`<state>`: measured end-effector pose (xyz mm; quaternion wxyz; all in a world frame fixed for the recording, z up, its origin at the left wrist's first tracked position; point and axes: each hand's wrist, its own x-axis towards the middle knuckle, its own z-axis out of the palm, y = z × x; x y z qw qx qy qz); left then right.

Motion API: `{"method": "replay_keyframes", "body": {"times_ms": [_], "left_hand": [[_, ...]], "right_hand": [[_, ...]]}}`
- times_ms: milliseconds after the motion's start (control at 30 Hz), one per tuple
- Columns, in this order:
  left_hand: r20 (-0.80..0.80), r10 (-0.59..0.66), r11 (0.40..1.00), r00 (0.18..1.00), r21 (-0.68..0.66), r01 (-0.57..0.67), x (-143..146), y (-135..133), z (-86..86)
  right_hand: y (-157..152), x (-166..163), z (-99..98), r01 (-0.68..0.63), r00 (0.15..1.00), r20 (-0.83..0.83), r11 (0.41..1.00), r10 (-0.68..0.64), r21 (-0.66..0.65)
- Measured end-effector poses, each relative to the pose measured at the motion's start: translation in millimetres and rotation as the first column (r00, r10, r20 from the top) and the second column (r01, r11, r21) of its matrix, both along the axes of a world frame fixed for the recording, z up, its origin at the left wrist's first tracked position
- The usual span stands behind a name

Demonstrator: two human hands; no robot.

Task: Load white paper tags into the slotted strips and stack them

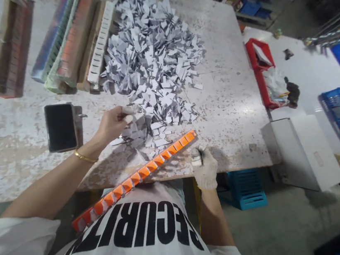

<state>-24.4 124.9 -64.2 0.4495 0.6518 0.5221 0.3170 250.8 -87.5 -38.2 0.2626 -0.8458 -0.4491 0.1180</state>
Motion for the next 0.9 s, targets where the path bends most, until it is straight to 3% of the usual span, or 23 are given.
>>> {"method": "replay_keyframes", "body": {"times_ms": [133, 200, 333, 467, 600, 700, 900], "left_hand": [[0.298, -0.203, 0.964, 0.933, -0.109, 0.244, 22.6, -41.7, 22.5], [0.329, -0.316, 0.923, 0.890, -0.113, 0.369, 37.5, -63.0, 31.5], [0.273, -0.468, 0.858, 0.841, -0.091, 0.506, 62.7, -88.1, 36.9], [0.194, -0.501, 0.848, 0.843, -0.081, 0.523, 70.1, -89.7, 35.4], [0.018, -0.486, 0.872, 0.874, -0.052, 0.486, 55.2, -87.6, 35.8], [-0.115, -0.504, 0.864, 0.856, -0.084, 0.497, 39.2, -92.5, 33.7], [-0.123, -0.563, 0.824, 0.818, -0.168, 0.542, 24.9, -107.9, 23.5]], "right_hand": [[14.0, -11.1, 13.4, -0.106, 0.992, -0.067, 0.993, 0.110, 0.057], [17.4, -16.8, 16.8, -0.185, 0.971, -0.139, 0.980, 0.194, 0.075], [15.2, -22.9, 16.7, -0.278, 0.941, -0.208, 0.960, 0.266, -0.034], [10.4, -18.2, 14.6, -0.276, 0.957, -0.093, 0.961, 0.274, -0.011], [10.8, -8.6, 4.6, -0.265, 0.958, 0.115, 0.964, 0.261, 0.020], [12.1, -4.9, -9.8, -0.335, 0.902, 0.291, 0.942, 0.319, 0.004], [12.7, -4.6, -25.2, -0.401, 0.807, 0.463, 0.916, 0.366, -0.024]]}}
